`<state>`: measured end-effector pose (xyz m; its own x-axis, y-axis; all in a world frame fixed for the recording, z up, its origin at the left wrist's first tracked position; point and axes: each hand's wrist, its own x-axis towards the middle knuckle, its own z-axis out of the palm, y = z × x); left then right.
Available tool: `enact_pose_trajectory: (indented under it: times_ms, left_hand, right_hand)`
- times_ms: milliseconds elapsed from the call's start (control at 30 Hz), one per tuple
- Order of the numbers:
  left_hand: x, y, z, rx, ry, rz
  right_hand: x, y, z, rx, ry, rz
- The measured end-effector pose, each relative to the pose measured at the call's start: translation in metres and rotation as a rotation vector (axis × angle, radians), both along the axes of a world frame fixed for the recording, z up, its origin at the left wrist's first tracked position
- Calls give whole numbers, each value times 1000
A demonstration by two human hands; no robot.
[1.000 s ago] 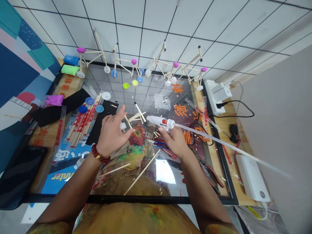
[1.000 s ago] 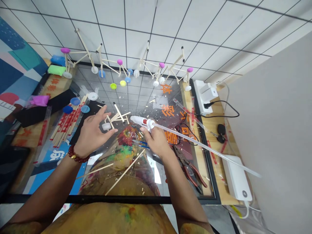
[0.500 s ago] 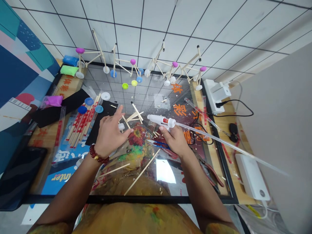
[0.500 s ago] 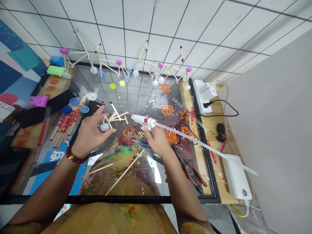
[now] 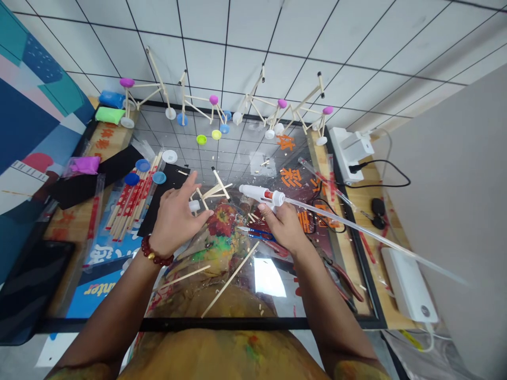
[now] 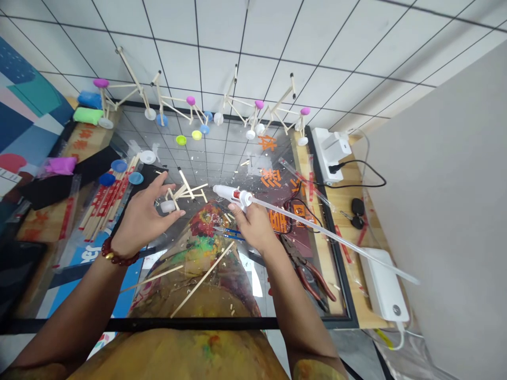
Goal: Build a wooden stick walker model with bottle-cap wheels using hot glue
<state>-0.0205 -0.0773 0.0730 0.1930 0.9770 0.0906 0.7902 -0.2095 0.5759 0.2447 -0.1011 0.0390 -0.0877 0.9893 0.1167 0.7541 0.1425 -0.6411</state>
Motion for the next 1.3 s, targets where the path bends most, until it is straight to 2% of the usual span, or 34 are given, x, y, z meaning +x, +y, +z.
enact_pose_trajectory:
  times_ms: [167,433,833,933,1033,1100,1167,1233,1300]
  left_hand:
    - [0,0,1,-6,10,4]
    - [0,1,0,8,-1,7]
    - [0,1,0,2,-4,8]
    - [0,1,-1,11,-9,6]
    - [0,2,-1,4,-9,8]
    - [0,2,-2,7,-2,4]
    - [-1,2,-2,18,4,-5]
    - [-1,2,-4,24,5,-11]
    - [-2,1,-5,29,0,-14]
  right_hand:
    - [2,1,0,-15,5,-39]
    - [25,9,-4,67,71,-243]
    - [50,19,-23,21,-11,-457]
    - [52,10,-21,-31,-106,-458]
    - [49,-14,-12,-14,-341,-484]
    - [40,-34,1,19,-448,-443]
    - [26,-49,18,-6,-436,-270]
    - [9,-51,34,9,-400,-137]
    - [-7,-38,44,36,-335,-36]
